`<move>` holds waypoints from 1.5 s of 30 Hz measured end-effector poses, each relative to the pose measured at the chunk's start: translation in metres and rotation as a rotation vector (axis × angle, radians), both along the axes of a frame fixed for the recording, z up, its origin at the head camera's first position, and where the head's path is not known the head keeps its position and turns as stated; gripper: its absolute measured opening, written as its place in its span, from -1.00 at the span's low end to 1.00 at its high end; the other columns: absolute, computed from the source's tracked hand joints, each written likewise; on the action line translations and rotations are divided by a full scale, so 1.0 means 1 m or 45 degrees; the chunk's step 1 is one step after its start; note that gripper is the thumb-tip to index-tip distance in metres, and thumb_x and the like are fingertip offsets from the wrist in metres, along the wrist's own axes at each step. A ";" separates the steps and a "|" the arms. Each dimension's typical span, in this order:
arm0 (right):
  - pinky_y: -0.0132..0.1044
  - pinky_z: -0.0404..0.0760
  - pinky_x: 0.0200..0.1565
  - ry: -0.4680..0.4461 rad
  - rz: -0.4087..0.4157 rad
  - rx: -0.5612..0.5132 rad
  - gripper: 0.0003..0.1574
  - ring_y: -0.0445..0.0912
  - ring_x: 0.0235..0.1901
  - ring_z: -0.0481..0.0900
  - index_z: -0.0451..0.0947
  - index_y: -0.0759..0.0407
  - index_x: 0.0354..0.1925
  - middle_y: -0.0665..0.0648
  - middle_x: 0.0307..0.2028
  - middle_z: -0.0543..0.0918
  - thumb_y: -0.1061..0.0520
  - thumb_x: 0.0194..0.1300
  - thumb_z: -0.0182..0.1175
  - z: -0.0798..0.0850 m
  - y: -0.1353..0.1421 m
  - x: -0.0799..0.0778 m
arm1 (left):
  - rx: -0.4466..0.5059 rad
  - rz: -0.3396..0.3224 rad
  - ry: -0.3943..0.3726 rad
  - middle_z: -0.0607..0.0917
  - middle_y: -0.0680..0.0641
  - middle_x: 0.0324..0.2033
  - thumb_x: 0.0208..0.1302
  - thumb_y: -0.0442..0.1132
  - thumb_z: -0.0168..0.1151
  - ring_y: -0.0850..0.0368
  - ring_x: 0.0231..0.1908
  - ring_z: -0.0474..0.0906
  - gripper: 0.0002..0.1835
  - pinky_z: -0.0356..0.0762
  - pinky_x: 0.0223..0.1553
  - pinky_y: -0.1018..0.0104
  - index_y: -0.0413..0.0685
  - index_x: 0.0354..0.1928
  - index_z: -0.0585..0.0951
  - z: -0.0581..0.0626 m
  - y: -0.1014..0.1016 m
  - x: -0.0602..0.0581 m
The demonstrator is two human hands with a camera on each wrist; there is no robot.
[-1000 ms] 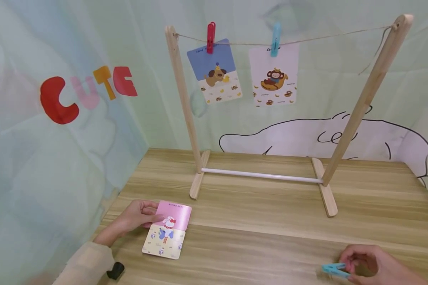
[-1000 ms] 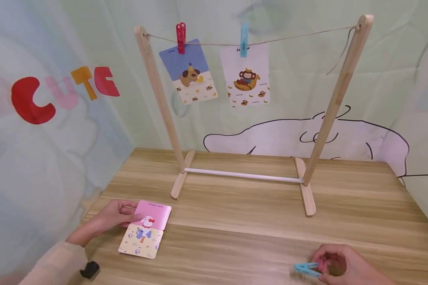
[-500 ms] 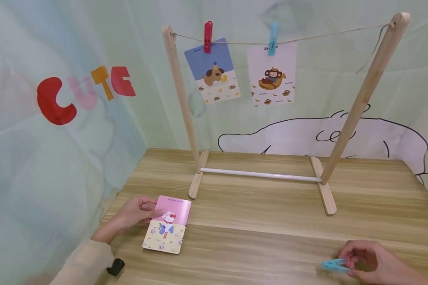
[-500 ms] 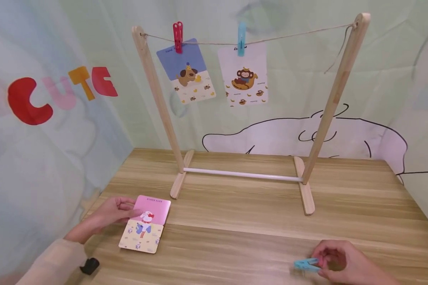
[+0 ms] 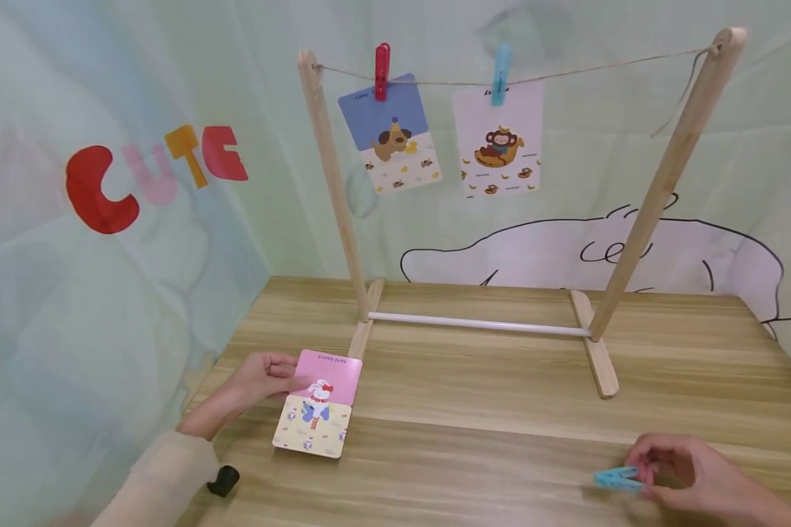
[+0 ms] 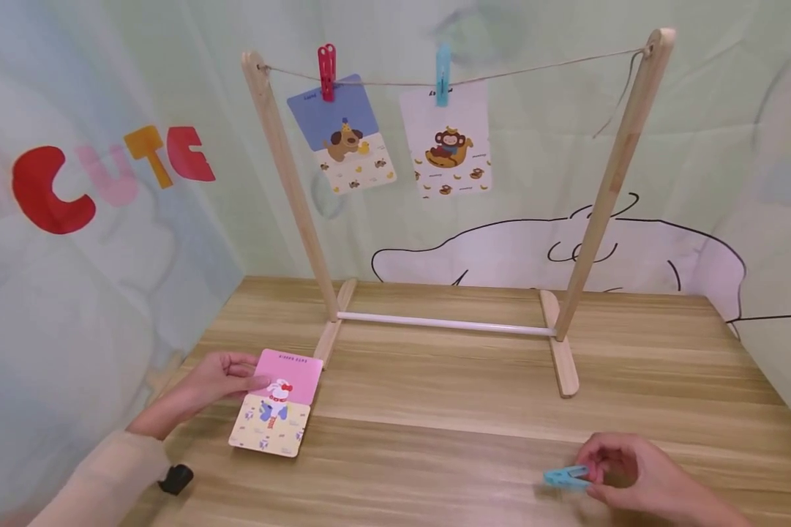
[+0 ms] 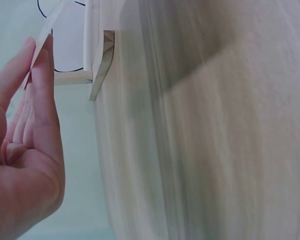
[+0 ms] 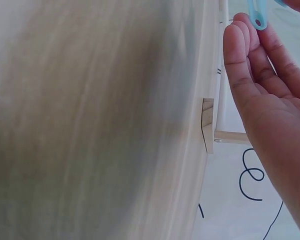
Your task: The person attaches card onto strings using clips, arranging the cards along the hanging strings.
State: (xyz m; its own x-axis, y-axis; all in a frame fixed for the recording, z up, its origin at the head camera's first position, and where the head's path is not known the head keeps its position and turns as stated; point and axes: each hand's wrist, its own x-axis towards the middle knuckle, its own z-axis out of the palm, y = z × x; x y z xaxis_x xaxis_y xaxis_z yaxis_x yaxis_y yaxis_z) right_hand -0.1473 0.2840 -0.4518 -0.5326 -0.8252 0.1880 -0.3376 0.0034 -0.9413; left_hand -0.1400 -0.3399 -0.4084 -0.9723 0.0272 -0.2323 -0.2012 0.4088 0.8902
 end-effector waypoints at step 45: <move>-0.39 0.55 -0.23 0.255 -0.152 0.023 -0.56 -0.10 -0.30 0.52 0.46 0.31 -0.15 0.15 -0.29 0.56 0.61 0.00 0.16 0.026 0.004 -0.017 | 0.082 -0.096 0.080 0.70 -0.19 -0.28 -0.02 -0.18 0.42 0.01 -0.30 0.66 -0.43 0.62 -0.24 0.16 -0.35 0.03 0.51 0.023 0.038 -0.036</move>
State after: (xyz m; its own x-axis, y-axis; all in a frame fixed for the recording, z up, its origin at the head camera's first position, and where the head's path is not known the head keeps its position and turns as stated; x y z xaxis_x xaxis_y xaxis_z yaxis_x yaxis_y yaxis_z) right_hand -0.1645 0.2877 -0.4255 -0.5800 -0.7630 0.2852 -0.5138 0.0710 -0.8550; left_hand -0.1761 -0.3016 -0.3855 -0.9795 0.1139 -0.1662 -0.1149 0.3619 0.9251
